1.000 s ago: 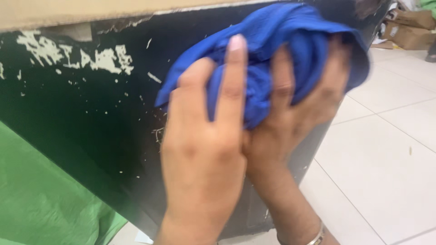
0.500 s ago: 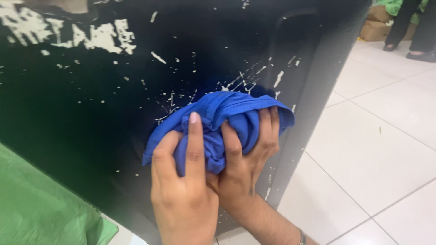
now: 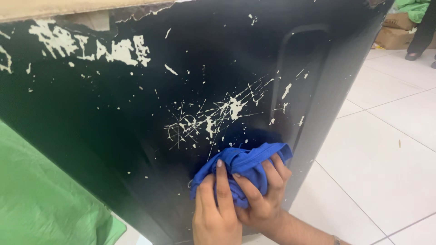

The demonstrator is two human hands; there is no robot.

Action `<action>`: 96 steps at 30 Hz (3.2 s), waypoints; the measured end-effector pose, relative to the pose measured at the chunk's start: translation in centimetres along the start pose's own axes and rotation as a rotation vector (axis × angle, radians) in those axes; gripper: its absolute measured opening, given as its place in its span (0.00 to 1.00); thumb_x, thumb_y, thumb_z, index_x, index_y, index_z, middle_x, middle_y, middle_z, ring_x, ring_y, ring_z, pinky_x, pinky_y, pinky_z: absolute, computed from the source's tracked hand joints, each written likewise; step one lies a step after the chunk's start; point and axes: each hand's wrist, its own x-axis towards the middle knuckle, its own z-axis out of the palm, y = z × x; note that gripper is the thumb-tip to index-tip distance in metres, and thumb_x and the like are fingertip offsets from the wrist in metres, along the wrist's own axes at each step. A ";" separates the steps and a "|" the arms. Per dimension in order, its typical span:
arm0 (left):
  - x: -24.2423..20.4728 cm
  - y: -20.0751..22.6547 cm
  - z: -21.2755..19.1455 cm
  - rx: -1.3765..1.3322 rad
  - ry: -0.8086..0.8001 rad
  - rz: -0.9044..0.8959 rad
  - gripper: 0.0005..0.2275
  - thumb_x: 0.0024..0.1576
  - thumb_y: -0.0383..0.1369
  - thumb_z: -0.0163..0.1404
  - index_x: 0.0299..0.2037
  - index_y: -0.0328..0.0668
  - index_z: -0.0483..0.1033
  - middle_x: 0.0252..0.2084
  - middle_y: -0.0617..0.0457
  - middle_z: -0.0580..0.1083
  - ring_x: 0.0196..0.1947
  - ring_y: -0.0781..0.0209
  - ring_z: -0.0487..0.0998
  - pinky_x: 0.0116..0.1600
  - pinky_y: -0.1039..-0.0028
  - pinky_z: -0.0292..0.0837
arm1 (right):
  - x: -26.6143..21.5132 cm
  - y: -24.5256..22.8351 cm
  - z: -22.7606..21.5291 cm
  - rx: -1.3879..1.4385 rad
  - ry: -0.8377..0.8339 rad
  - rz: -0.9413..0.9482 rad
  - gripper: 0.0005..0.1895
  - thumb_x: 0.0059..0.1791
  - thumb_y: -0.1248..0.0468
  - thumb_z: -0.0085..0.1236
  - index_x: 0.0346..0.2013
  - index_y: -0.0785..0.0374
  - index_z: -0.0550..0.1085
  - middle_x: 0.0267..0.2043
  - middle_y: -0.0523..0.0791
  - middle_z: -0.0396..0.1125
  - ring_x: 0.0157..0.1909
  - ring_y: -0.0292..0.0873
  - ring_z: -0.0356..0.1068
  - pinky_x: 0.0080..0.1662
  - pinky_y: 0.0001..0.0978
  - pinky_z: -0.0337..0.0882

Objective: The person wipes the exterior of a black refrigerator with a blue cloth, removing white paint splatters from the front and side panels. The person then cleans the top and back surfaces, including the vented rear panel.

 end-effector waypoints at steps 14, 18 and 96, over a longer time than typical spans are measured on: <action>-9.7 -3.9 4.4 -0.077 0.174 -0.044 0.29 0.47 0.27 0.56 0.61 0.26 0.67 0.48 0.35 0.69 0.45 0.38 0.78 0.47 0.59 0.77 | -6.4 -0.5 -0.8 -0.004 -0.146 -0.172 0.29 0.36 0.46 0.66 0.50 0.48 0.78 0.53 0.53 0.63 0.53 0.56 0.62 0.45 0.48 0.62; -10.3 -5.6 3.7 -0.096 0.070 -0.054 0.31 0.45 0.26 0.55 0.64 0.28 0.67 0.49 0.36 0.69 0.46 0.38 0.78 0.49 0.59 0.77 | -5.2 -2.1 -1.4 -0.033 -0.289 -0.122 0.33 0.34 0.48 0.65 0.52 0.53 0.78 0.50 0.55 0.63 0.49 0.57 0.66 0.43 0.46 0.65; -4.2 -3.1 -1.9 -0.249 -0.268 -0.124 0.34 0.39 0.31 0.60 0.61 0.31 0.70 0.45 0.42 0.70 0.39 0.39 0.77 0.40 0.58 0.74 | -0.8 -2.2 -3.8 0.047 -0.805 0.179 0.43 0.29 0.52 0.72 0.57 0.60 0.72 0.33 0.47 0.69 0.28 0.52 0.73 0.27 0.44 0.72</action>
